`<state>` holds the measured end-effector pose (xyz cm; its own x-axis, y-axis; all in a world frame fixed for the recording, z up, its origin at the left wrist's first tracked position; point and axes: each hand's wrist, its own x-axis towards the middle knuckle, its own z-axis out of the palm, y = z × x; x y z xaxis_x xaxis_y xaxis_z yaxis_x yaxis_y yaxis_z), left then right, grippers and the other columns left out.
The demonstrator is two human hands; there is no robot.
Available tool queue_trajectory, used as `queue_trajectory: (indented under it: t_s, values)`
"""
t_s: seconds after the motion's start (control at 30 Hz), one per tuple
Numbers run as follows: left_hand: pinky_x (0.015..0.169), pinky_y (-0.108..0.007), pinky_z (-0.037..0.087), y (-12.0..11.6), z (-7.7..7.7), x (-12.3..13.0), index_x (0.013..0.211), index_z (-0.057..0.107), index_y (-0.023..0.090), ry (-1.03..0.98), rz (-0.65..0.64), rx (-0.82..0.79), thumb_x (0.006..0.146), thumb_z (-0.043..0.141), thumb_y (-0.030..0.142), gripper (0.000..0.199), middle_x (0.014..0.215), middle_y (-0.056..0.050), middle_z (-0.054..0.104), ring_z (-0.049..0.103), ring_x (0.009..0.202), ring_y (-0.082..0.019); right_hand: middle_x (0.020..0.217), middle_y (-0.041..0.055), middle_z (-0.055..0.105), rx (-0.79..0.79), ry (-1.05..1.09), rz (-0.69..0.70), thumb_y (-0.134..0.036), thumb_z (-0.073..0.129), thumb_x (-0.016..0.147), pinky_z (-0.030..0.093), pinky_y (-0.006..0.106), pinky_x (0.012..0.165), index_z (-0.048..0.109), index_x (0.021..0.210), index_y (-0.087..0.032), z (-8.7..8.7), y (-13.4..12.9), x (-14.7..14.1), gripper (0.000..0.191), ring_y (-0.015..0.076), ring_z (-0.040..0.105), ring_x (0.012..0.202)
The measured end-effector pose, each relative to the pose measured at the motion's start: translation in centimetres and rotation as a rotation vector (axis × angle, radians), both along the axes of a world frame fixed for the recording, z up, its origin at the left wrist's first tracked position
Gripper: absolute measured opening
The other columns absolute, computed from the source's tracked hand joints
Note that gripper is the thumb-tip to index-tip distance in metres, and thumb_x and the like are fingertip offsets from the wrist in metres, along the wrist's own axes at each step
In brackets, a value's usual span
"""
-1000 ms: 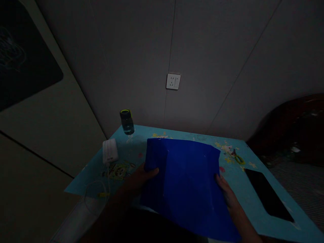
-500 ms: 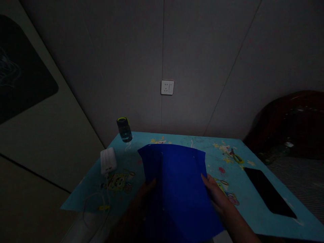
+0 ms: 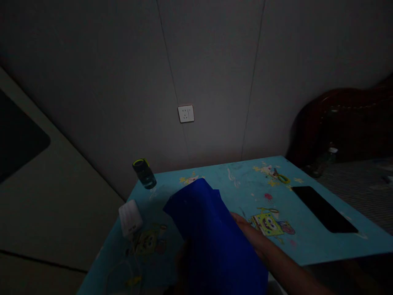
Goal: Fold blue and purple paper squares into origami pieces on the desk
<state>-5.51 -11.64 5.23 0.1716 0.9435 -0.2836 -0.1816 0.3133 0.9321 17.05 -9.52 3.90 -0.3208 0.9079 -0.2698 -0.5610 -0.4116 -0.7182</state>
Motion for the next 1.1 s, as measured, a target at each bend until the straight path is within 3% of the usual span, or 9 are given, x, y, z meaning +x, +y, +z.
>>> queue_trajectory:
  t_s: [0.1, 0.17, 0.27, 0.4, 0.6, 0.73, 0.87, 1.0, 1.1]
  values:
    - [0.088, -0.039, 0.053, 0.5, 0.4, -0.5, 0.113, 0.063, 0.026, 0.04, 0.029, -0.043, 0.095, 0.055, 0.035, 0.022, 0.126, -0.007, 0.06, 0.061, 0.105, -0.022, 0.067, -0.0028, 0.073, 0.001, 0.015, 0.053, -0.024, 0.084, 0.067, 0.053, 0.02, 0.059, 0.074, 0.088, -0.019, -0.5, -0.1, -0.8, 0.023, 0.0118, 0.066, 0.056]
    - [0.089, -0.038, 0.054, 0.9, 0.9, -1.0, 0.106, 0.068, 0.027, 0.061, 0.047, -0.061, 0.091, 0.059, 0.036, 0.019, 0.118, -0.006, 0.066, 0.062, 0.107, -0.026, 0.075, -0.0002, 0.075, 0.033, -0.019, -0.01, -0.031, 0.081, 0.073, 0.055, 0.023, 0.063, 0.073, 0.091, -0.019, 0.0, 0.2, 0.0, 0.023, 0.0136, 0.069, 0.061]
    - [0.087, -0.041, 0.056, 1.7, 2.2, -1.8, 0.096, 0.073, 0.023, 0.084, 0.085, -0.124, 0.08, 0.07, 0.033, 0.019, 0.099, -0.007, 0.075, 0.066, 0.106, -0.033, 0.09, 0.0047, 0.077, 0.092, -0.168, -0.19, -0.042, 0.074, 0.08, 0.058, 0.031, 0.073, 0.07, 0.104, -0.02, 1.7, 0.9, 2.7, 0.033, 0.0195, 0.073, 0.073]
    - [0.087, -0.045, 0.057, 3.1, 3.1, -2.6, 0.095, 0.072, 0.019, 0.127, 0.288, -0.261, 0.074, 0.072, 0.026, 0.022, 0.094, -0.008, 0.078, 0.07, 0.1, -0.033, 0.096, 0.0076, 0.077, 0.184, -0.461, -0.283, -0.05, 0.075, 0.075, 0.059, 0.038, 0.074, 0.068, 0.108, -0.018, 4.0, 1.6, 6.1, 0.046, 0.0264, 0.074, 0.077]
    - [0.089, -0.045, 0.057, 2.7, 1.0, -1.9, 0.115, 0.066, 0.016, 0.076, 0.199, -0.231, 0.064, 0.083, 0.024, 0.054, 0.105, -0.012, 0.076, 0.071, 0.099, -0.033, 0.098, 0.0098, 0.077, 0.322, -0.706, -0.453, -0.056, 0.074, 0.073, 0.058, 0.039, 0.072, 0.07, 0.098, -0.017, 5.2, 1.2, 6.4, 0.047, 0.0313, 0.071, 0.085]
    - [0.094, -0.046, 0.055, 2.8, -0.9, -0.9, 0.118, 0.065, 0.019, -0.005, 0.109, -0.246, 0.057, 0.086, 0.029, 0.065, 0.107, -0.012, 0.075, 0.067, 0.108, -0.037, 0.098, 0.0087, 0.077, 0.189, -0.495, -0.394, -0.059, 0.075, 0.071, 0.057, 0.043, 0.08, 0.071, 0.101, -0.02, 4.6, 0.5, 4.9, 0.049, 0.0309, 0.072, 0.087]
    - [0.099, -0.046, 0.052, 3.4, -1.7, -1.2, 0.112, 0.069, 0.023, 0.147, 0.158, -0.234, 0.048, 0.086, 0.022, 0.066, 0.094, -0.01, 0.078, 0.062, 0.115, -0.041, 0.102, 0.0081, 0.076, 0.118, -0.3, -0.333, -0.058, 0.077, 0.07, 0.051, 0.044, 0.096, 0.074, 0.097, -0.023, 3.2, 0.1, 3.4, 0.044, 0.0313, 0.068, 0.104]
    - [0.092, -0.048, 0.055, 3.2, -0.3, -2.5, 0.109, 0.069, 0.019, 0.25, 0.195, -0.05, 0.051, 0.086, 0.036, 0.063, 0.096, -0.011, 0.078, 0.064, 0.109, -0.042, 0.1, 0.0077, 0.077, 0.15, -0.442, -0.403, -0.059, 0.075, 0.072, 0.052, 0.046, 0.092, 0.074, 0.099, -0.023, 2.4, 0.0, 4.8, 0.044, 0.0322, 0.069, 0.099]
    - [0.092, -0.048, 0.053, 3.1, 1.9, -3.7, 0.091, 0.074, 0.019, 0.345, 0.199, 0.054, 0.058, 0.085, 0.036, 0.039, 0.093, -0.011, 0.077, 0.064, 0.109, -0.042, 0.088, 0.0069, 0.078, 0.274, -0.637, -0.408, -0.061, 0.078, 0.065, 0.054, 0.048, 0.087, 0.077, 0.085, -0.023, 3.3, 0.1, 7.5, 0.043, 0.0332, 0.071, 0.086]
